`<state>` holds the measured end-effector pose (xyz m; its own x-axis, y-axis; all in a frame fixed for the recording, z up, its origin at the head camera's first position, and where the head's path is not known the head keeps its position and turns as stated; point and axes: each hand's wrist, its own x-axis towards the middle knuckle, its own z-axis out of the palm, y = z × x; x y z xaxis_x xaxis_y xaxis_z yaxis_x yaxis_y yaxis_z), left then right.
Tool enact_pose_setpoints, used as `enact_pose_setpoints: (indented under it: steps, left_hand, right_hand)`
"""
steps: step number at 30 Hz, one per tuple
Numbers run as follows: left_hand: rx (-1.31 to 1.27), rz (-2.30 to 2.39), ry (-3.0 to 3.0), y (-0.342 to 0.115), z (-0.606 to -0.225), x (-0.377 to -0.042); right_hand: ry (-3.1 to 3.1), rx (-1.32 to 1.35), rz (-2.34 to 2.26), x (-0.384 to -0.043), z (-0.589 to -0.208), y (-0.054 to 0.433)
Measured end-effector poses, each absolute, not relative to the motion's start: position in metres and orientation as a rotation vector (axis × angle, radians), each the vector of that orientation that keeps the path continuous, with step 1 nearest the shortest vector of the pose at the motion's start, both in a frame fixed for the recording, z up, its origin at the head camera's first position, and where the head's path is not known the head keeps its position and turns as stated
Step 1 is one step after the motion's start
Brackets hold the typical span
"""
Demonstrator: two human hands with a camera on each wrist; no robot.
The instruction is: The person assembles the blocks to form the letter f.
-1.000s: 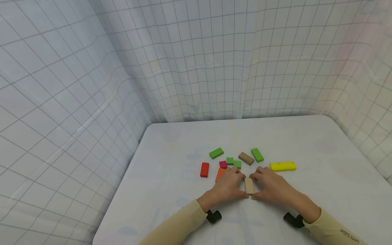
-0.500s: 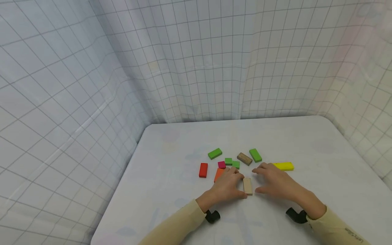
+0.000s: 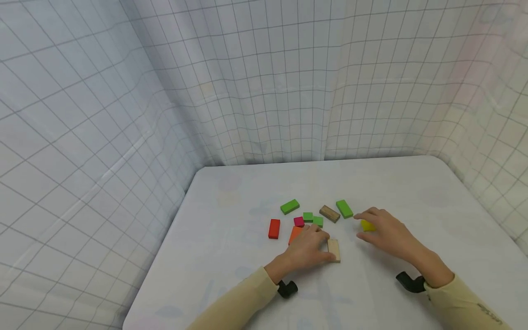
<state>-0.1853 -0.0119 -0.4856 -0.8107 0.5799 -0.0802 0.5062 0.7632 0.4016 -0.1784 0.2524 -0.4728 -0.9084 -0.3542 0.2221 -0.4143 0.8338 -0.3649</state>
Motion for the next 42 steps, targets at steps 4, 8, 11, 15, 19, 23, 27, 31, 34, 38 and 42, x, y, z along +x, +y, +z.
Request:
enact_pose_setpoints:
  steps: [4,8,11,15,19,23,27,31,34,38,42]
  left_hand:
    - [0.862,0.554,2.775,-0.011,-0.487,-0.186]
    - [0.890,0.563,2.789,-0.012,-0.489,-0.188]
    - [0.896,0.570,2.789,-0.012,-0.491,-0.189]
    - [0.895,0.572,2.784,-0.012,-0.492,-0.189]
    - [0.891,0.570,2.782,-0.012,-0.490,-0.188]
    - [0.891,0.569,2.783,-0.012,-0.488,-0.187]
    - [0.890,0.569,2.781,-0.012,-0.487,-0.187]
    - [0.889,0.560,2.776,-0.012,-0.488,-0.188]
    - [0.889,0.555,2.775,-0.012,-0.489,-0.188]
    - [0.888,0.555,2.772,-0.012,-0.489,-0.188]
    - [0.883,0.564,2.764,-0.013,-0.489,-0.188]
  right_hand:
    - [-2.870,0.551,0.637,-0.182,-0.471,0.260]
    - [-2.872,0.510,0.663,-0.185,-0.472,0.268]
    - [-2.869,0.492,0.676,-0.187,-0.473,0.274]
    - [-2.870,0.484,0.679,-0.189,-0.476,0.281]
    - [-2.890,0.472,0.677,-0.191,-0.479,0.286]
    - [-2.919,0.467,0.683,-0.193,-0.480,0.290]
    - [-2.944,0.478,0.700,-0.195,-0.481,0.293]
    - [-2.950,0.503,0.699,-0.196,-0.483,0.295]
    - [-2.944,0.525,0.700,-0.196,-0.484,0.296]
    - [-2.941,0.539,0.704,-0.197,-0.485,0.297]
    - [-2.946,0.540,0.705,-0.199,-0.488,0.298]
